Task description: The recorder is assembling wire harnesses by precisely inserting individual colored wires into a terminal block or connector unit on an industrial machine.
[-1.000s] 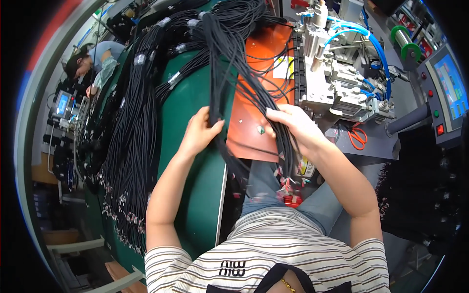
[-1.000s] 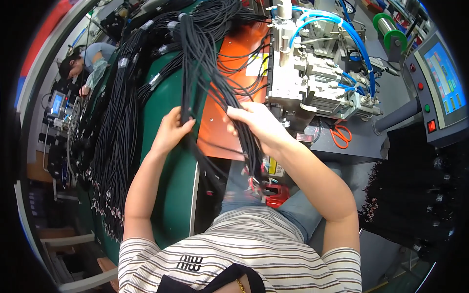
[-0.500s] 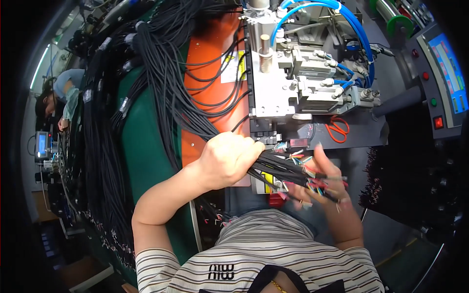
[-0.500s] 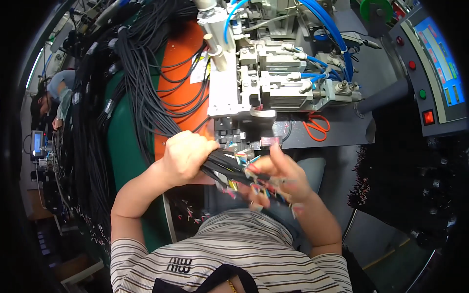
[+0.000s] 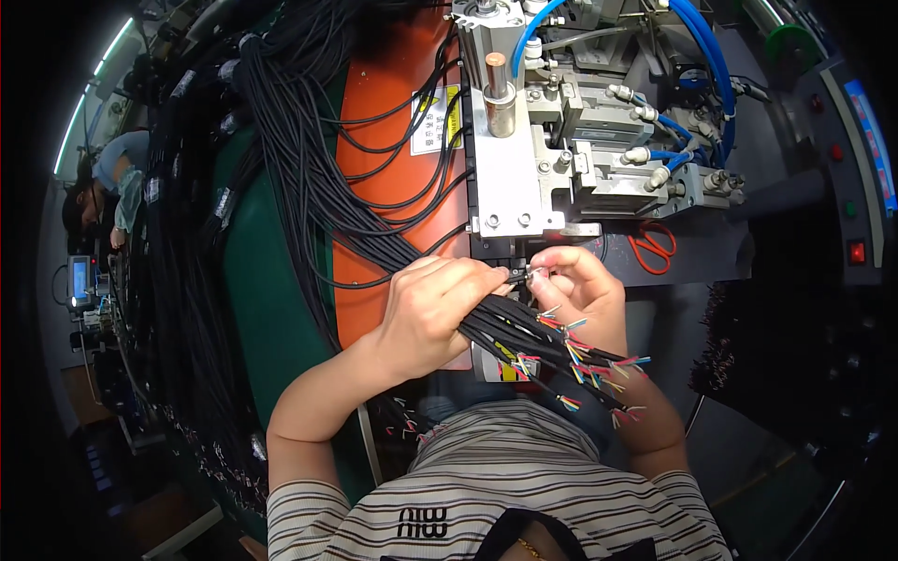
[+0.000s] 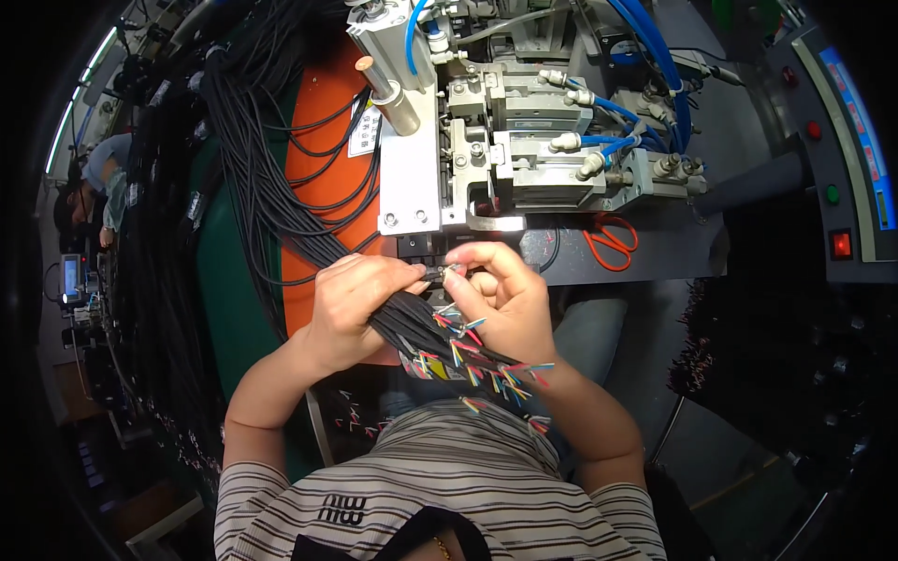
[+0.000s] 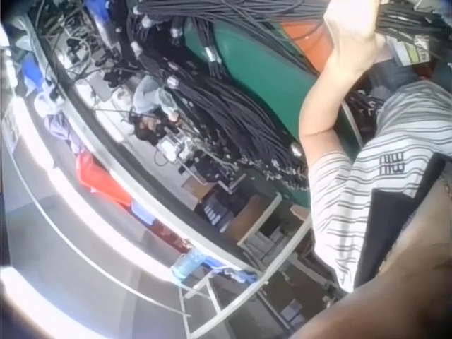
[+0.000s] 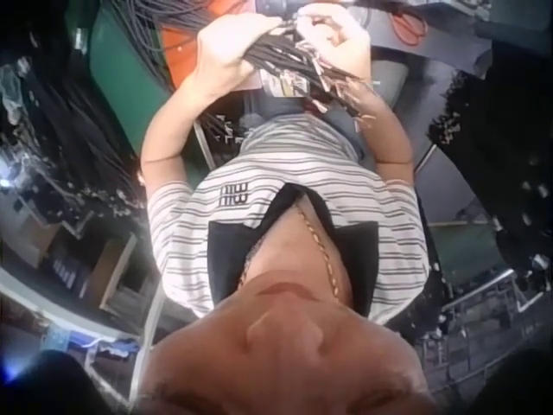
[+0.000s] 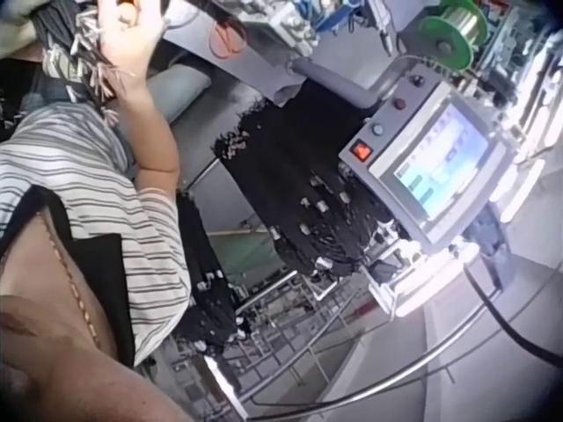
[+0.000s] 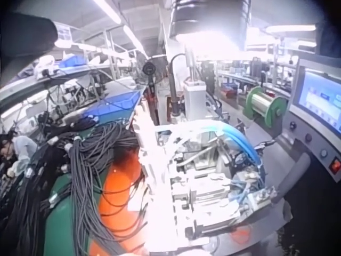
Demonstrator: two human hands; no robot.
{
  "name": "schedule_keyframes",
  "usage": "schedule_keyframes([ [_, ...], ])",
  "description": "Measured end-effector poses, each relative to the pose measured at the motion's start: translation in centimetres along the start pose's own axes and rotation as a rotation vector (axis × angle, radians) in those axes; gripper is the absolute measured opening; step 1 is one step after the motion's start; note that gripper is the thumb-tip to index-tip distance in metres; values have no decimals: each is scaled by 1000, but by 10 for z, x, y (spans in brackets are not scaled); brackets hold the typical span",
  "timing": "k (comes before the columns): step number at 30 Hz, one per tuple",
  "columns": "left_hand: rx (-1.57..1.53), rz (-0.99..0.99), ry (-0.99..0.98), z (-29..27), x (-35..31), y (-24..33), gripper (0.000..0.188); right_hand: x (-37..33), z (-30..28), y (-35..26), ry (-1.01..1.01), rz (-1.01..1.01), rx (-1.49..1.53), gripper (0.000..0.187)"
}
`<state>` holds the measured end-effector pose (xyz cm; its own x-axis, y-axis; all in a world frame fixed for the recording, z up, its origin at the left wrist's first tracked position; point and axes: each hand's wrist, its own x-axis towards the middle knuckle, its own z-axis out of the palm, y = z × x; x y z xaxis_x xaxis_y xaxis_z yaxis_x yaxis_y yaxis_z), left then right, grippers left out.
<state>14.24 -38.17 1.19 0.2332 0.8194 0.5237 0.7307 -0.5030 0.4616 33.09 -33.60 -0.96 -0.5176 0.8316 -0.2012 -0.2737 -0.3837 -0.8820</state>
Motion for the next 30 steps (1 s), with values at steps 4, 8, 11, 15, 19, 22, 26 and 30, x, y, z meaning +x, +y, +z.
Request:
schedule_keyframes([
  [4,2,-20,-32,2,5,3,34,-1,-1,-12,-6,77,66,15],
  [8,-8,-19,-78,2,5,5,40,2,-12,-8,-50,90,99,13],
  [11,-14,23,-64,4,9,9,36,4,-15,-18,-81,219,195,12],
  [15,-3,52,-66,7,9,12,32,2,-3,-27,-41,100,78,13],
  [19,-1,51,-42,12,11,14,28,0,-3,-10,26,-369,-561,14],
  [22,-18,30,-54,9,13,13,27,0,-10,-11,2,-202,-410,15],
  [26,-41,14,-72,6,11,8,27,1,-19,-15,-124,156,189,21],
  [30,-127,-15,-79,5,11,2,22,5,-20,-19,-194,154,151,18],
])
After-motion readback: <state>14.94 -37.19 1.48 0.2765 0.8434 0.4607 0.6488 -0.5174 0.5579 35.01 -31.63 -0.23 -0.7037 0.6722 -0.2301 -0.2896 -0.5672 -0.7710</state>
